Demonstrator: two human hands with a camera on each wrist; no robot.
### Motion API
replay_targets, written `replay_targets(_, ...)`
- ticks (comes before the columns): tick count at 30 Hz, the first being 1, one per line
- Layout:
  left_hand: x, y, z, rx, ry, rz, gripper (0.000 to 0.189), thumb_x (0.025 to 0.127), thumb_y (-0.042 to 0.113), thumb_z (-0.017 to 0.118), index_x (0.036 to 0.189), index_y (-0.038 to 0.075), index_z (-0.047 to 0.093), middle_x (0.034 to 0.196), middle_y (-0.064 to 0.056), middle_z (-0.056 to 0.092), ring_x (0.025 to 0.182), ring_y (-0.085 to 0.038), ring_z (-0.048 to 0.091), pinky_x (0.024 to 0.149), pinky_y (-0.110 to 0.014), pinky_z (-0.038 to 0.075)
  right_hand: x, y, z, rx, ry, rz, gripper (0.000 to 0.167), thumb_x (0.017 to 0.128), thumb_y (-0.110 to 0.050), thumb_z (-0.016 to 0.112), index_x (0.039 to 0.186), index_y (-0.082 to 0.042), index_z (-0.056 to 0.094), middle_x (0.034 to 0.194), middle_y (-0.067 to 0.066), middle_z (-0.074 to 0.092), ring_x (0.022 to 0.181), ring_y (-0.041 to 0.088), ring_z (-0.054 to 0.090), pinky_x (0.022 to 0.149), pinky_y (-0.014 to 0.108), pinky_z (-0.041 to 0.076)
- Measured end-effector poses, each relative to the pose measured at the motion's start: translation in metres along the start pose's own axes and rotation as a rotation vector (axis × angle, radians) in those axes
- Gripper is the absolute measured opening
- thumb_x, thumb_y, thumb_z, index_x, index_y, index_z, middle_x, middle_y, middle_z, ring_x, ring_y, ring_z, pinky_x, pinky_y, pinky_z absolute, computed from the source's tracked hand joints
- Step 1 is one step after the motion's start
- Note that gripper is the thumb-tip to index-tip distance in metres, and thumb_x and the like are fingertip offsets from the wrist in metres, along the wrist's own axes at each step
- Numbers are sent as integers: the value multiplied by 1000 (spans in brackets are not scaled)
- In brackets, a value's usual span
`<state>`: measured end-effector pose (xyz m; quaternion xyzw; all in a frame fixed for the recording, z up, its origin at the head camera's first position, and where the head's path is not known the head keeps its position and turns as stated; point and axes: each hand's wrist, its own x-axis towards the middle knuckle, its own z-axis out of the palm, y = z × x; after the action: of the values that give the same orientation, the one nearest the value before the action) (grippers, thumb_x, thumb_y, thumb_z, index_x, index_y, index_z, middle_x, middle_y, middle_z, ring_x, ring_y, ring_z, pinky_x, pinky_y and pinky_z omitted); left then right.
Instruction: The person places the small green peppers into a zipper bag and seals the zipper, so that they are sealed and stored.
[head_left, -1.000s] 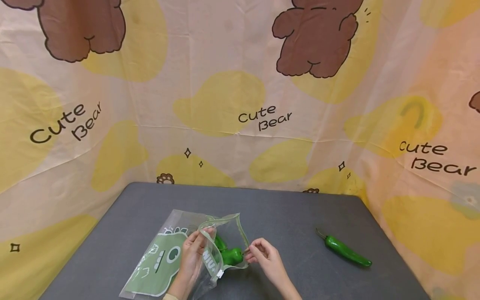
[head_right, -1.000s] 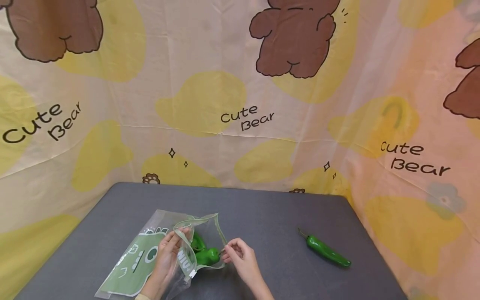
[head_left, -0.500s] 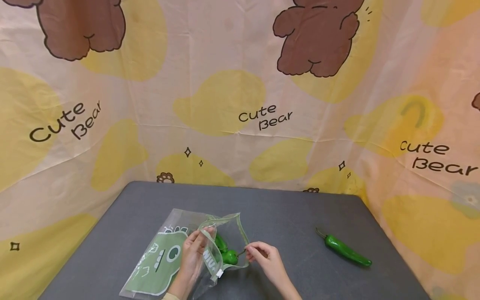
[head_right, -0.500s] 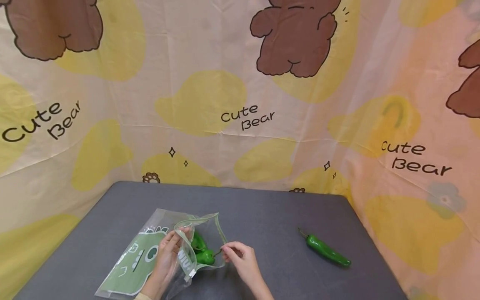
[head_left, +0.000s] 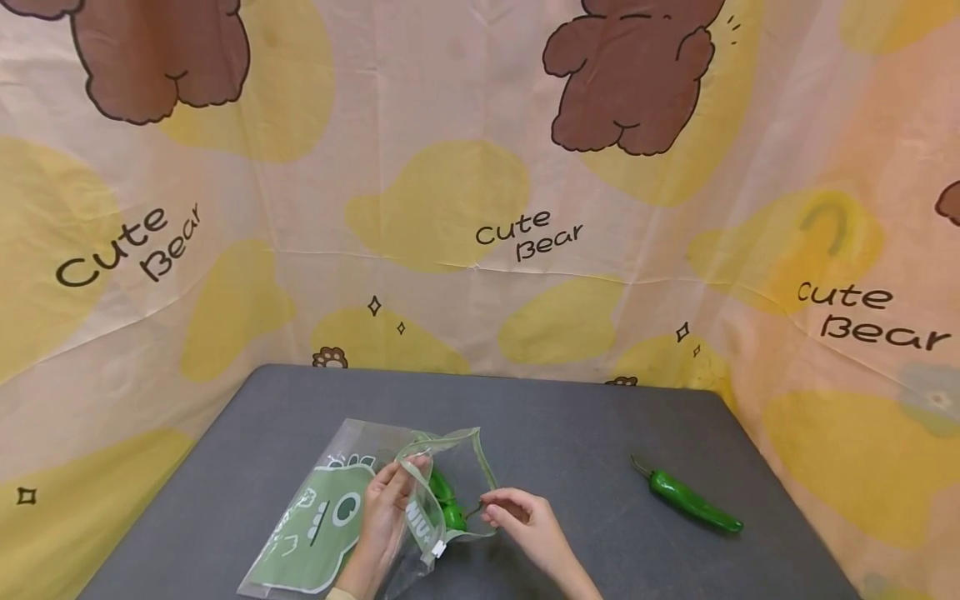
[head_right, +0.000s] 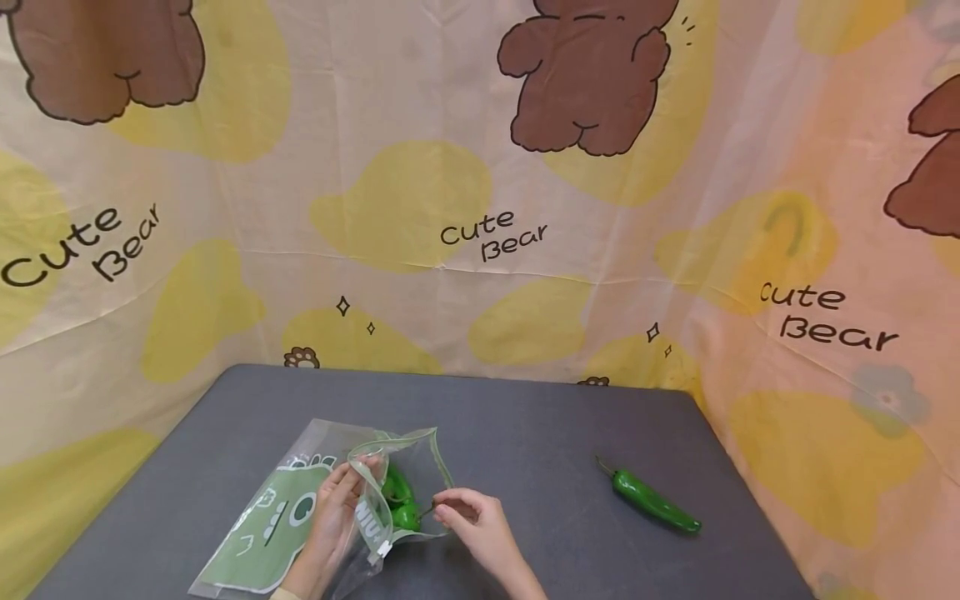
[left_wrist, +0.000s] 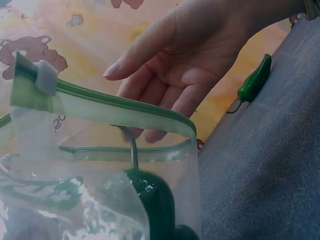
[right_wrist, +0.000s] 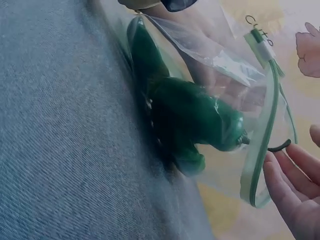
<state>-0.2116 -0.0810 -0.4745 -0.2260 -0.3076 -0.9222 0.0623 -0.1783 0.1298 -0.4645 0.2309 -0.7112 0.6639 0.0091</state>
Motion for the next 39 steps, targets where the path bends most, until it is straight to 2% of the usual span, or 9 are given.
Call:
replay_targets(3, 0, 0, 0, -5, -6, 4, 32, 93, -9, 36, 94, 3, 66, 94, -11, 66, 93, -20, 61, 89, -29, 42, 0, 1, 1, 5, -60, -2, 26, 90, -5, 53, 107, 15, 54, 98, 28, 59, 86, 29, 62, 73, 38, 52)
replay_targets(7, 0, 0, -1, -6, -6, 3, 32, 93, -8, 36, 95, 3, 66, 94, -11, 66, 94, -20, 61, 89, -29, 42, 0, -3, 2, 16, -87, -14, 24, 90, -2, 51, 108, 14, 53, 102, 28, 58, 92, 34, 59, 76, 33, 51)
replay_targets(15, 0, 0, -1, 5, 6, 12, 33, 93, -9, 36, 94, 3, 67, 94, -11, 66, 94, -21, 61, 89, -29, 42, 0, -28, 8, 11, -246, -14, 28, 93, 2, 43, 116, 18, 46, 112, 34, 50, 103, 44, 49, 84, 24, 46)
replay_targets(19, 0, 0, -1, 5, -3, 18, 32, 93, -8, 37, 95, 4, 67, 95, -11, 66, 94, -20, 61, 89, -28, 42, -1, -31, 9, -1, -246, -12, 29, 93, 2, 42, 116, 19, 45, 113, 35, 49, 103, 46, 47, 84, 22, 44)
replay_targets(28, 0, -1, -1, -6, -13, 22, 32, 93, -8, 37, 95, 2, 67, 95, -12, 65, 95, -21, 60, 89, -29, 42, -1, -30, 5, -24, -224, -33, 26, 93, 4, 42, 114, 17, 49, 110, 32, 52, 103, 37, 53, 84, 24, 45)
replay_targets(35, -1, -1, -1, 15, 10, 3, 33, 93, -9, 37, 94, 4, 67, 94, -11, 66, 94, -20, 61, 89, -28, 42, -2, -31, 4, 5, -310, 25, 30, 95, 1, 39, 119, 17, 45, 116, 34, 47, 107, 43, 46, 86, 22, 43)
replay_targets(39, -1, 0, -1, 27, 12, 0, 32, 92, -8, 38, 94, 5, 67, 94, -10, 66, 94, -20, 61, 89, -28, 43, -2, -32, 5, -4, -318, 16, 30, 95, 1, 39, 119, 17, 45, 117, 34, 47, 108, 42, 47, 87, 22, 43)
